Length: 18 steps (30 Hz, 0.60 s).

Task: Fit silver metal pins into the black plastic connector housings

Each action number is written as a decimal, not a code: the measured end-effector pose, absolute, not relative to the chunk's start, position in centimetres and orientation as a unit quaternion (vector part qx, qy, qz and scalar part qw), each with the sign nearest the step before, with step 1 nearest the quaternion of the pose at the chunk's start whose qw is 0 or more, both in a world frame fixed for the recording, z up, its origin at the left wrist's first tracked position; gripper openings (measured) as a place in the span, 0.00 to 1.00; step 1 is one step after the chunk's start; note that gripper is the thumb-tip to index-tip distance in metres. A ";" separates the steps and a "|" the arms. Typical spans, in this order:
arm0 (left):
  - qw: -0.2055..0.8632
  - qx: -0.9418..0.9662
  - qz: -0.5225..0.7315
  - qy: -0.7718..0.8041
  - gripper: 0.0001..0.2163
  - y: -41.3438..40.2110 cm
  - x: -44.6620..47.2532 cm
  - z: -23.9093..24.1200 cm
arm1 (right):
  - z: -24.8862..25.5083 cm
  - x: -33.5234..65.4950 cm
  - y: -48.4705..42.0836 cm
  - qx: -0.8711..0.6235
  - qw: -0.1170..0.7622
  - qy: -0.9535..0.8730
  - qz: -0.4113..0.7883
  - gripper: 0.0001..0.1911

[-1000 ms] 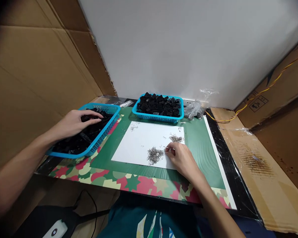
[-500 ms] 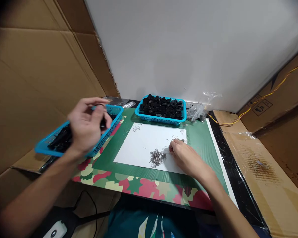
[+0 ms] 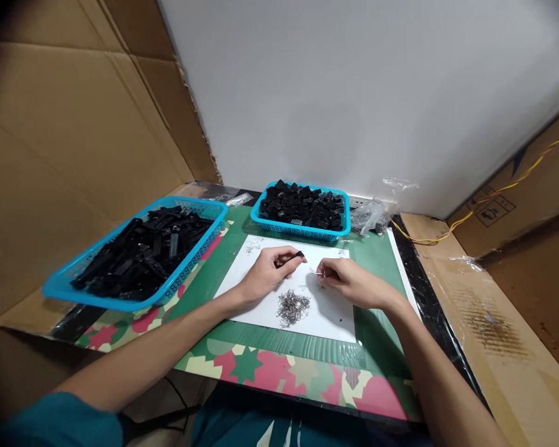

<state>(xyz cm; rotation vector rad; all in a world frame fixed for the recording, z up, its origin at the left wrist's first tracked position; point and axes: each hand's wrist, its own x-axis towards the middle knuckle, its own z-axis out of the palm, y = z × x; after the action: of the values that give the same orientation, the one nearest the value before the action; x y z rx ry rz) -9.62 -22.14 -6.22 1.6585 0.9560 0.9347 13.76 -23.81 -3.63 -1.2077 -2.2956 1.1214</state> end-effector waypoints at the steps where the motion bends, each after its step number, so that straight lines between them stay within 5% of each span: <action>1: 0.492 0.674 0.388 0.392 0.14 -22.5 -9.8 -6.3 | -3.8 13.7 -24.0 -0.420 0.183 -0.790 0.408 0.12; 8: 0.504 0.687 0.374 0.366 0.12 -23.3 -9.7 -5.9 | -4.2 12.9 -24.8 -0.407 0.333 -0.708 0.472 0.16; 18: 0.499 0.690 0.366 0.375 0.13 -23.5 -9.7 -6.3 | -5.1 12.2 -24.8 -0.398 0.344 -0.672 0.521 0.17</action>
<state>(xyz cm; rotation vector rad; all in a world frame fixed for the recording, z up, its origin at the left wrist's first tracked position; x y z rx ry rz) -9.67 -23.52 -6.28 1.6707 0.9082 0.8853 12.24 -24.83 -5.11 -1.0332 -1.7468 1.3537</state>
